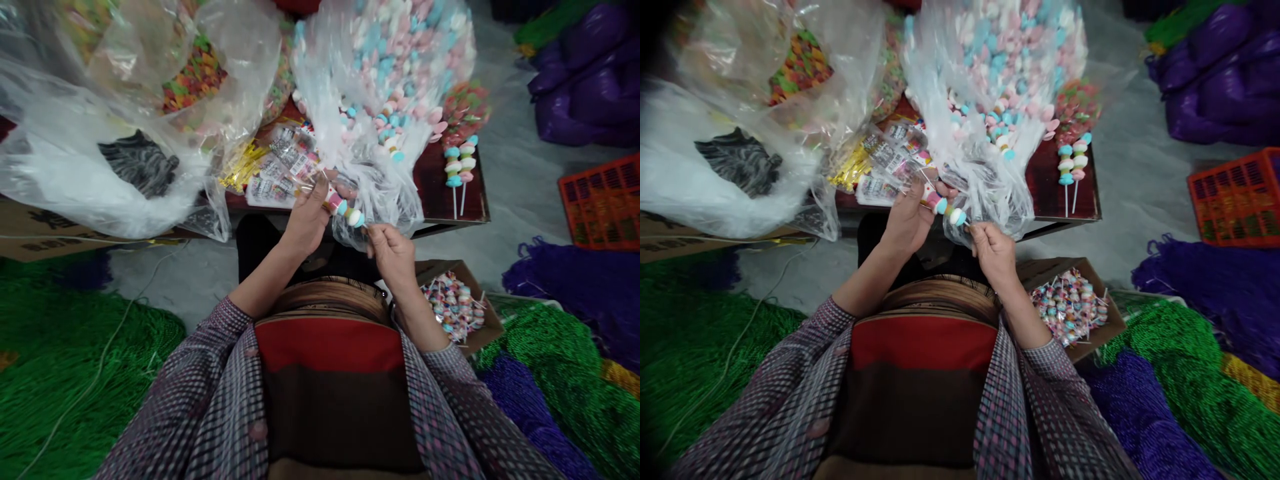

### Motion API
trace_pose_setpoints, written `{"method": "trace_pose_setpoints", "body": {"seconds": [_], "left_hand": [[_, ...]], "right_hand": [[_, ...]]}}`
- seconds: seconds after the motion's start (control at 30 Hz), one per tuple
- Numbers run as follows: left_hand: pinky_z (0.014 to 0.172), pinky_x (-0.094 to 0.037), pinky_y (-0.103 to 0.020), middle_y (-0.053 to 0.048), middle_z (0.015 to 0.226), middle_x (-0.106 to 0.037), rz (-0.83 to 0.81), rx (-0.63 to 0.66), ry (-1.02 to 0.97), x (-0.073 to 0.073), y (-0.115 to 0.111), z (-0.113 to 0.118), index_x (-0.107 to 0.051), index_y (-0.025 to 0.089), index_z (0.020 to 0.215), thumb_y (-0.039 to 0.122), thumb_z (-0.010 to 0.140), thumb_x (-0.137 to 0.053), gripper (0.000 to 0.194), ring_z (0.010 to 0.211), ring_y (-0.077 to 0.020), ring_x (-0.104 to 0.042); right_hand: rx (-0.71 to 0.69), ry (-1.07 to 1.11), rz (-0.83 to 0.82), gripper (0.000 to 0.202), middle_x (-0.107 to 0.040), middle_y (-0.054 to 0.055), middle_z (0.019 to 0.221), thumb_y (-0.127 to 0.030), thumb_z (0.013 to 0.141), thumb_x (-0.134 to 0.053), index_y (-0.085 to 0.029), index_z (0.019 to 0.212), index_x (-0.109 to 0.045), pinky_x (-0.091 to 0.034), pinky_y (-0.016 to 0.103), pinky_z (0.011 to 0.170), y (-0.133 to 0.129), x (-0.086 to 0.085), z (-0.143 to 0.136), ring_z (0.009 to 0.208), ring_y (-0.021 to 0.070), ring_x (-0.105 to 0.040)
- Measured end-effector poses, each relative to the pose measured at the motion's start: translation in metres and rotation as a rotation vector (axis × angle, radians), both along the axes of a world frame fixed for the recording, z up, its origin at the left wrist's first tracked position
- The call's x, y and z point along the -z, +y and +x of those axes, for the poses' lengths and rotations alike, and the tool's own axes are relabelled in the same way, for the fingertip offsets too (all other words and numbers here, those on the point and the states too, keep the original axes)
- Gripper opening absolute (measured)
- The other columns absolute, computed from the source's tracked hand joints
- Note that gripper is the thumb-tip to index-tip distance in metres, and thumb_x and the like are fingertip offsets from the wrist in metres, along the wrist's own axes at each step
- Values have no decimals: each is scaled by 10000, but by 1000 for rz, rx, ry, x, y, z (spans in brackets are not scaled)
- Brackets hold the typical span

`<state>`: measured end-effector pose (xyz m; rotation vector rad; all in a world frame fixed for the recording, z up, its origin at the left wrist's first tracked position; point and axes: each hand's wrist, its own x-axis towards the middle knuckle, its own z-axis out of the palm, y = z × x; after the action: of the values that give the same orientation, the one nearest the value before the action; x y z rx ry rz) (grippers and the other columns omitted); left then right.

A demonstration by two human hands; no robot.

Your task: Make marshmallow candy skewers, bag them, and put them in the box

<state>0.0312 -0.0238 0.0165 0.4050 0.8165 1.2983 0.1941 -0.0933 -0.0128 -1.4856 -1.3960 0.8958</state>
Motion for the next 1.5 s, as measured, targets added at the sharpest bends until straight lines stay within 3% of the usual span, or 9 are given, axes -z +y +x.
{"method": "trace_pose_setpoints", "body": {"seconds": [0.1, 0.23, 0.47, 0.7, 0.87, 0.97, 1.13, 1.37, 1.5], "left_hand": [[724, -576, -241, 0, 757, -683, -2, -46, 37, 0, 6, -6, -691, 231, 971, 398, 996, -630, 180, 805, -138, -728], [726, -579, -229, 17, 711, -650, 15, -5, 73, -2, 6, -5, -683, 230, 963, 433, 992, -632, 212, 772, -124, -716], [771, -583, -234, 18, 718, -638, -2, 47, 17, -2, -7, 7, -648, 222, 869, 373, 965, -684, 182, 783, -111, -704], [873, -602, -290, -42, 1086, -754, 180, 150, 9, -12, 0, -21, -651, 258, 1168, 338, 922, -741, 274, 1076, -193, -755], [849, -602, -302, -28, 863, -719, 178, 45, -67, -24, 12, -27, -680, 217, 1072, 261, 956, -680, 125, 943, -197, -772], [823, -613, -307, -5, 730, -640, 59, -23, -37, -20, 16, -21, -675, 206, 941, 343, 989, -626, 153, 864, -181, -754], [769, -615, -311, -8, 741, -627, -3, -54, -35, -10, 16, -15, -666, 218, 988, 393, 1001, -605, 186, 875, -189, -732], [753, -595, -270, -1, 702, -596, 12, 37, 18, -13, 13, -19, -647, 203, 892, 333, 990, -622, 165, 897, -185, -740], [772, -586, -275, -1, 738, -627, 12, 61, 4, -12, 10, -19, -656, 215, 925, 325, 947, -698, 121, 949, -205, -755]], "right_hand": [[-107, -13, -2, 297, -615, -47, 614, -496, 929, -637, -221, 988, -731, -439, 278, 592, -1, 1, 0, 553, 118, -536], [-35, 33, -46, 243, -602, -59, 606, -449, 899, -668, -212, 925, -714, -429, 268, 593, -4, 3, -5, 549, 109, -525], [-18, 251, -109, 385, -492, -82, 541, -607, 924, -632, -225, 882, -663, -353, 249, 534, -5, 9, -31, 506, 97, -431], [-29, 492, -181, 457, -471, -97, 508, -669, 794, -755, -228, 888, -677, -278, 229, 469, 3, 11, -25, 458, 78, -342], [3, 322, -104, 387, -523, -72, 592, -605, 847, -723, -229, 941, -718, -359, 241, 521, 5, 15, -19, 521, 92, -411], [70, 94, 49, 304, -647, -29, 723, -521, 884, -697, -232, 973, -728, -468, 279, 633, 4, 17, -18, 631, 122, -532], [106, -187, 198, 251, -718, 21, 780, -449, 950, -608, -240, 881, -729, -527, 334, 720, 2, 11, -15, 735, 177, -637], [-44, 318, -197, 458, -363, -95, 477, -681, 841, -699, -224, 808, -694, -232, 236, 422, 2, 1, -16, 425, 76, -293], [-117, 463, -358, 498, -297, -117, 426, -702, 741, -792, -219, 733, -670, -177, 233, 380, 7, -10, -13, 382, 60, -228]]}}
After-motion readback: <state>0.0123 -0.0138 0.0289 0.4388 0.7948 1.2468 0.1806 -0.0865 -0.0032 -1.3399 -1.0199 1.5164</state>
